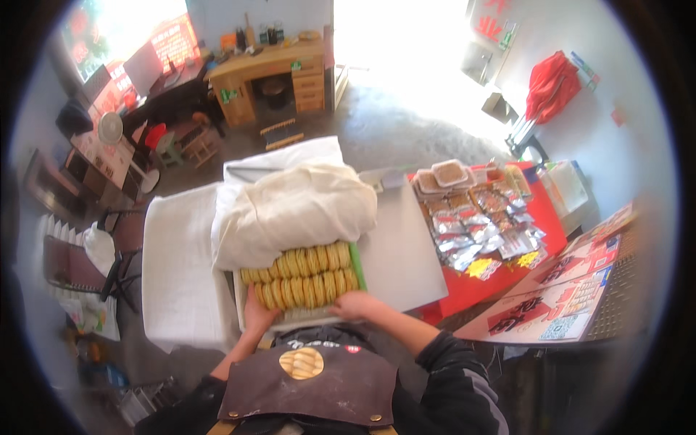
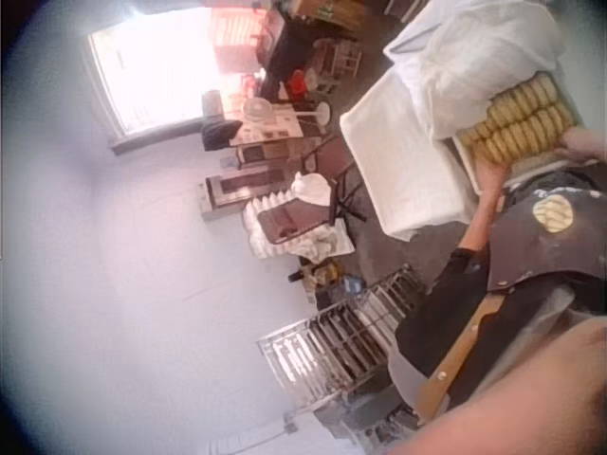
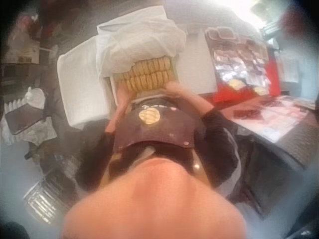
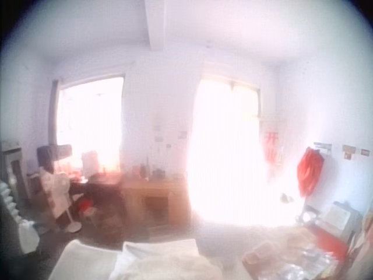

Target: The person arranges round pastries in trays using tongs and hands, then covers the trays with white cloths. The person also handles a plastic bag and adjusts the cloths over the pastries.

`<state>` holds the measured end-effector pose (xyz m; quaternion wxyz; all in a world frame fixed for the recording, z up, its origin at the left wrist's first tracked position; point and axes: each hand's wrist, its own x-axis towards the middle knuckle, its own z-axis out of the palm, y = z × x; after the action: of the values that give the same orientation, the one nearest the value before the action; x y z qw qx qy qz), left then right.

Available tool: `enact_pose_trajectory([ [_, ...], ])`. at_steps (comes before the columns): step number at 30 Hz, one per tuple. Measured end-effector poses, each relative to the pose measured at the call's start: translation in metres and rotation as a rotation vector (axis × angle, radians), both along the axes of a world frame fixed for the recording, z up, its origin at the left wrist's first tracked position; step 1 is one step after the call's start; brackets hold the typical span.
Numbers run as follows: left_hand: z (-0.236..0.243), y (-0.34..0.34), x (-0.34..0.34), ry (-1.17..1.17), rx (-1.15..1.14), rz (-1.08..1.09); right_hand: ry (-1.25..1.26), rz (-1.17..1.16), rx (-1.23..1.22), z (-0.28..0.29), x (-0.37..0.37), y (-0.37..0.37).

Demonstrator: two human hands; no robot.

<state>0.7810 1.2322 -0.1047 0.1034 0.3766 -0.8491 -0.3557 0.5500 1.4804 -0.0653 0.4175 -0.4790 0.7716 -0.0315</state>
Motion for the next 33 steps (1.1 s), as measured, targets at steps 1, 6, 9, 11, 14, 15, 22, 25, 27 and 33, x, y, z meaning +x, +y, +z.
enact_pose_trajectory([
  [1, 0.000, 0.001, 0.000, -0.011, -0.042, -0.009, -0.045, 0.023, -0.032, 0.002, -0.001, -0.001],
  [6, 0.008, -0.002, 0.001, -0.076, 0.017, 0.009, -0.010, 0.015, -0.042, 0.005, 0.002, -0.004],
  [9, 0.021, 0.001, 0.005, -0.092, 0.009, 0.002, -0.072, -0.008, -0.087, -0.002, -0.001, -0.005],
  [11, 0.026, 0.005, 0.002, 0.011, -0.020, -0.037, -0.161, -0.020, -0.120, -0.009, -0.006, -0.002],
  [14, 0.024, 0.016, 0.003, -0.038, 0.013, -0.003, -0.134, -0.122, -0.226, -0.014, -0.019, 0.008],
  [15, 0.022, 0.016, 0.004, -0.049, -0.057, -0.018, -0.114, -0.233, -0.306, -0.015, -0.018, 0.012],
  [22, 0.024, 0.008, 0.019, -0.037, -0.083, -0.009, -0.184, -0.612, -0.690, 0.006, -0.017, 0.040],
  [25, 0.025, 0.014, 0.022, -0.024, -0.122, 0.013, -0.146, -0.581, -0.723, 0.010, -0.013, 0.042],
  [27, 0.022, 0.018, 0.023, -0.002, -0.133, 0.023, -0.143, -0.579, -0.728, 0.010, -0.012, 0.042],
  [33, 0.013, 0.023, 0.024, 0.037, -0.196, 0.034, -0.138, -0.566, -0.711, 0.009, -0.016, 0.039],
])
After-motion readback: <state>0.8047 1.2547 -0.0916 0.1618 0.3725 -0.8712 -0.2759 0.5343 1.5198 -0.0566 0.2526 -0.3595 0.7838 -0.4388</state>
